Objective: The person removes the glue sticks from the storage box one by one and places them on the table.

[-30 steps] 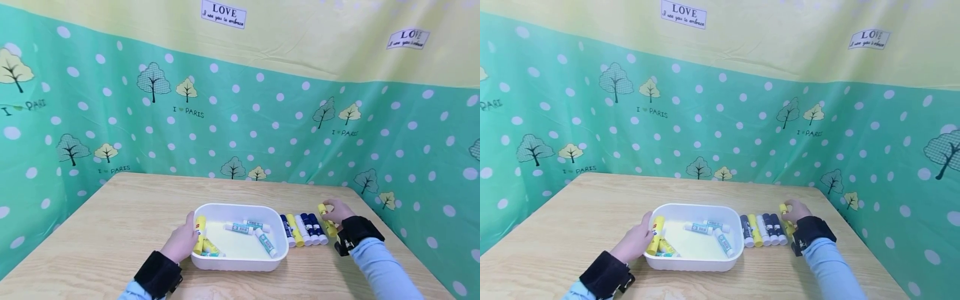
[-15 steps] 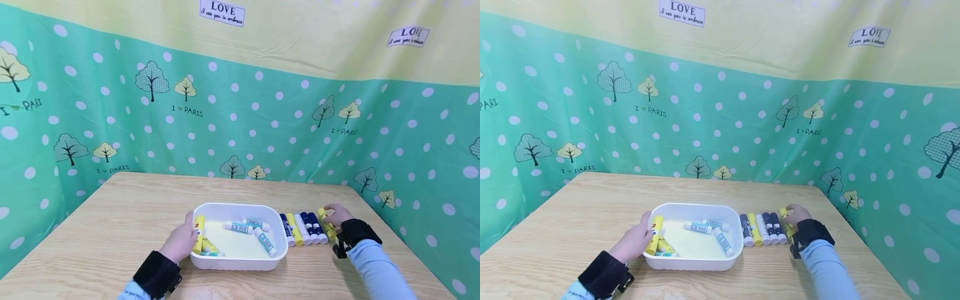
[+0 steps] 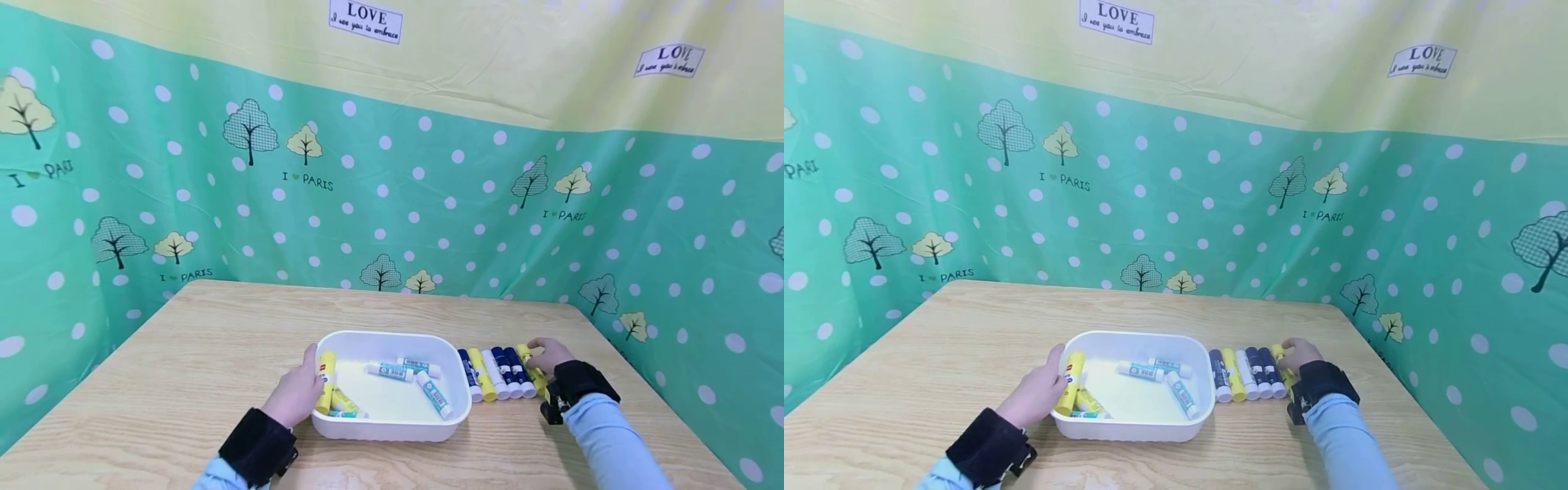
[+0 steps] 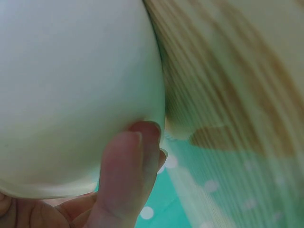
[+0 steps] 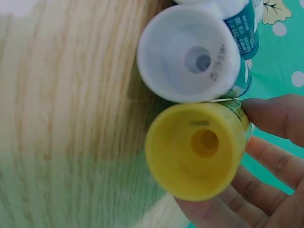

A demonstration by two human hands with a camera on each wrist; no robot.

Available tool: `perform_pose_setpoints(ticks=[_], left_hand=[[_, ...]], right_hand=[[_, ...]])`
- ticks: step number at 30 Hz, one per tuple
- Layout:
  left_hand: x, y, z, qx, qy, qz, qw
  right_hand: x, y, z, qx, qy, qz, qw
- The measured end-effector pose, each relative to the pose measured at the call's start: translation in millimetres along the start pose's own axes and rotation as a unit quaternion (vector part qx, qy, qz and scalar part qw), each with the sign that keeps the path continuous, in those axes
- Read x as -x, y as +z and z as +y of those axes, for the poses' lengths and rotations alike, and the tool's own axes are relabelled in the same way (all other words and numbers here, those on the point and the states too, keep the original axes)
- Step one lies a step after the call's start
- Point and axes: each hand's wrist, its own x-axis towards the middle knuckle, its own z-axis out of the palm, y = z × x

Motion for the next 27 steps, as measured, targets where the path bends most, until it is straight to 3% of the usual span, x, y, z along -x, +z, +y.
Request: perform_pose_setpoints(ticks=[15,27], left_hand=[[0.1,-0.3,0.0,-0.005,0.012,0.005,0.9999],[0.2,-0.5,-0.4,-0.011,0.017,0.008,0.9998]], right_hand=[[12.2,-1,-6,-0.004,0.007,-0.015,0.9999],[14.7,5,-13,0.029,0.014,0.023,0.9992]])
